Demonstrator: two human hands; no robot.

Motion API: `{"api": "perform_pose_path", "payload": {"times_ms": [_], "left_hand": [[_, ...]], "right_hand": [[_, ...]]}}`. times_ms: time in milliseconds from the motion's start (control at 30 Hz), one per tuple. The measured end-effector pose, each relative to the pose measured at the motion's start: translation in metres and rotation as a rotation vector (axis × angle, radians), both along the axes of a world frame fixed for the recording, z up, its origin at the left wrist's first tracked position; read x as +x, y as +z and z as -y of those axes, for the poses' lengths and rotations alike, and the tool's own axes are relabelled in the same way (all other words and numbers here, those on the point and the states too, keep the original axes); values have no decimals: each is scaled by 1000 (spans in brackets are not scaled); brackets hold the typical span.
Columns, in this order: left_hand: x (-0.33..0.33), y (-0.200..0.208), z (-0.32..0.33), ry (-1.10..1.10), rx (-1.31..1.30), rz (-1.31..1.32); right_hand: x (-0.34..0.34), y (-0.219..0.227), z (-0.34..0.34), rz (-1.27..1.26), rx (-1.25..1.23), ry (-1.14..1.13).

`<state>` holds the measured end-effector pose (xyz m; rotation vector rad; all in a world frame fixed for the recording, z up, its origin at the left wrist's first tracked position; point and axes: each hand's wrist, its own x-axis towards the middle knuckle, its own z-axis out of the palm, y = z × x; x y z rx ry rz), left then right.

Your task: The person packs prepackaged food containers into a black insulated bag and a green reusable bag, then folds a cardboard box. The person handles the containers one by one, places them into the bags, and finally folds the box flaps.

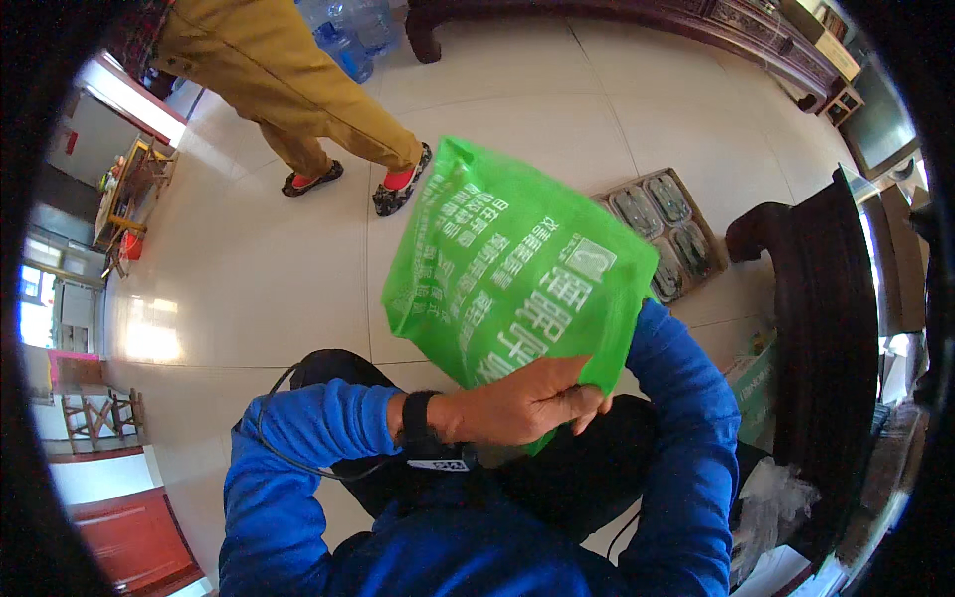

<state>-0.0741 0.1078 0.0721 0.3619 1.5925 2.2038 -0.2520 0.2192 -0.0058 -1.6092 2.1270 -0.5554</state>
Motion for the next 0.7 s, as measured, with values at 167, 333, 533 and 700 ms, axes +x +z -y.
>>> {"api": "perform_pose_path", "payload": {"times_ms": [167,333,533,700], "left_hand": [[8,-4,18,-15,-115,-70],[-11,15,37,100,-142,-279],[-18,25,85,320,165,-349],[-21,12,71,335,203,-298]], "right_hand": [[-15,1,15,-48,35,-11],[13,-4,15,-114,52,99],[18,-34,67,-323,79,157],[49,-50,83,-454,96,270]]}}
